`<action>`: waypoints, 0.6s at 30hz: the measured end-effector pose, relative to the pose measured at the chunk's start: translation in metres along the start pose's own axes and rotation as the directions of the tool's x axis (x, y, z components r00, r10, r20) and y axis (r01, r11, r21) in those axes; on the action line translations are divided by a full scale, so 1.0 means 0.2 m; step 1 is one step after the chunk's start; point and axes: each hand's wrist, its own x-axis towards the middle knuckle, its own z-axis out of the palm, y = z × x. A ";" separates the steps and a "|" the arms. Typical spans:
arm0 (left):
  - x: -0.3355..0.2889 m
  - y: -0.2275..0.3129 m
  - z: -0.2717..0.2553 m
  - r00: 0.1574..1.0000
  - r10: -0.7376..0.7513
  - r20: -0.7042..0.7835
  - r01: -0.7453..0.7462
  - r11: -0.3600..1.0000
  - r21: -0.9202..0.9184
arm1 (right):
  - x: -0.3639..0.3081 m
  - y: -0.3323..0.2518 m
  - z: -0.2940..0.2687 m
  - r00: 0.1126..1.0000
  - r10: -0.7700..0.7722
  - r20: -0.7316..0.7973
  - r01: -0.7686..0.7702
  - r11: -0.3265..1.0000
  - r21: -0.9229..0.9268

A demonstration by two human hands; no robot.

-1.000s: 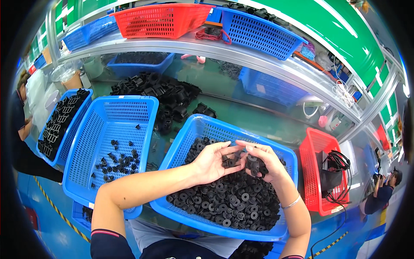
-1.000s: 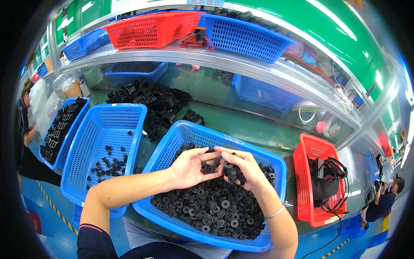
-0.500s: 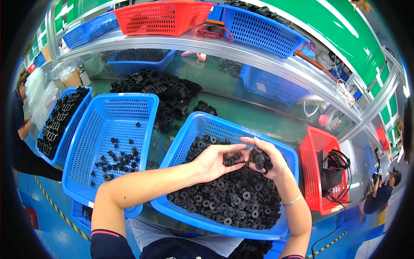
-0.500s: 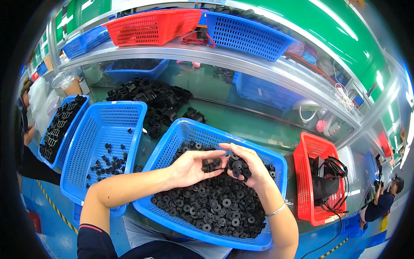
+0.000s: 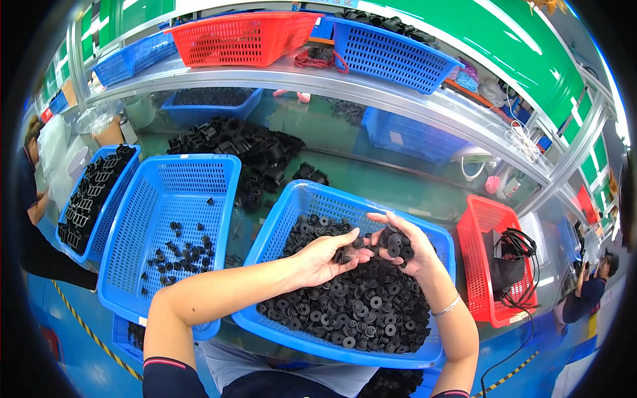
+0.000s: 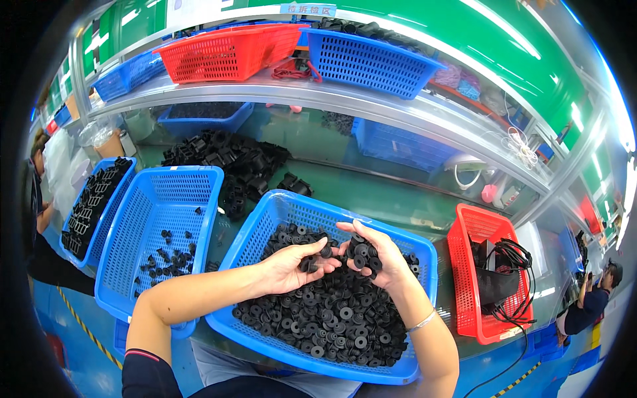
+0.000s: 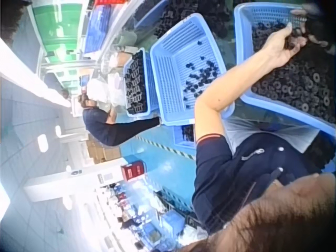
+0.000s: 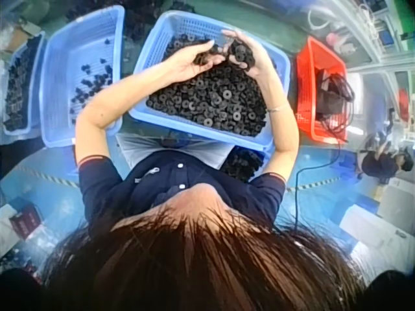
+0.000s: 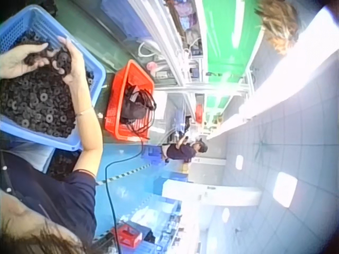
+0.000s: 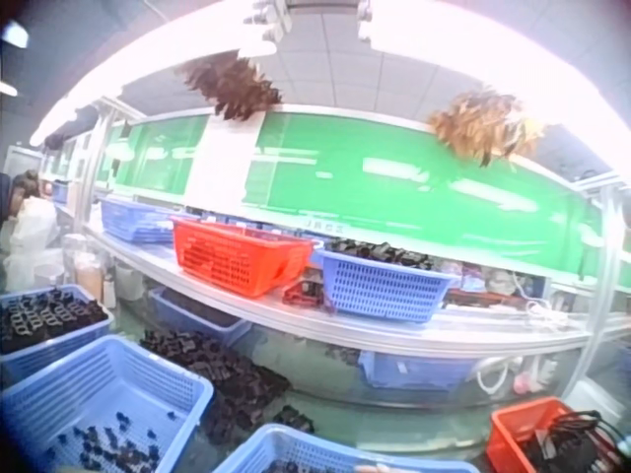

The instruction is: Inspecting and sorting small black washers from a plastic bin on a factory assembly line.

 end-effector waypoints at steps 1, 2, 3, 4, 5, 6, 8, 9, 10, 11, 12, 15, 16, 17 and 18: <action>0.00 0.00 0.00 1.000 -0.009 -0.023 0.010 1.000 0.008 | 0.00 0.00 0.00 1.000 -0.002 0.005 0.002 1.000 0.000; 0.00 0.00 0.01 0.999 -0.019 -0.045 0.020 1.000 0.016 | 0.00 0.00 0.01 1.000 -0.004 0.009 0.004 1.000 0.000; 0.00 0.00 0.00 0.999 -0.025 -0.046 0.027 0.999 0.026 | 0.00 0.00 0.01 1.000 -0.002 0.011 0.002 1.000 0.000; 0.00 0.00 -0.01 0.998 -0.032 -0.046 0.033 0.999 0.036 | 0.00 0.00 0.00 1.000 0.000 0.012 0.000 1.000 0.000; 0.01 0.00 -0.02 0.998 -0.038 -0.047 0.040 0.998 0.045 | 0.00 0.01 0.00 1.000 0.003 0.015 -0.003 1.000 -0.001; 0.01 -0.01 -0.02 0.997 -0.046 -0.057 0.049 0.998 0.038 | 0.00 0.01 0.01 1.000 0.004 0.013 -0.004 1.000 -0.007; 0.02 -0.01 -0.02 0.995 -0.067 -0.073 0.069 0.997 0.022 | 0.00 0.00 0.01 1.000 0.009 0.006 -0.009 1.000 -0.021; 0.01 -0.01 -0.02 0.996 -0.065 -0.067 0.068 0.997 0.036 | 0.00 0.01 0.01 1.000 0.013 0.008 -0.013 1.000 -0.024; 0.00 0.00 -0.01 0.996 -0.063 -0.059 0.066 0.997 0.050 | 0.00 0.01 0.01 1.000 0.016 0.009 -0.015 0.999 -0.029; -0.01 0.00 0.00 0.997 -0.060 -0.051 0.064 0.996 0.065 | 0.00 0.01 0.01 1.000 0.018 0.011 -0.018 0.999 -0.034; -0.01 0.00 0.00 0.997 -0.067 -0.043 0.070 0.995 0.066 | 0.00 0.01 0.01 1.000 0.020 0.007 -0.020 0.999 -0.045; -0.02 0.01 0.01 0.996 -0.077 -0.038 0.079 0.994 0.070 | 0.00 0.02 0.02 1.000 0.024 -0.004 -0.025 0.997 -0.073; -0.02 0.01 0.01 0.997 -0.043 -0.061 0.050 0.991 0.122 | 0.01 0.02 0.02 1.000 0.030 -0.010 -0.030 0.996 -0.081; -0.03 0.00 0.01 0.997 -0.007 -0.083 0.022 0.984 0.175 | 0.01 0.02 0.02 0.999 0.035 -0.016 -0.036 0.995 -0.089; -0.03 0.00 0.01 0.994 0.029 -0.103 -0.005 0.974 0.228 | 0.01 0.02 0.01 0.999 0.040 -0.022 -0.042 0.994 -0.096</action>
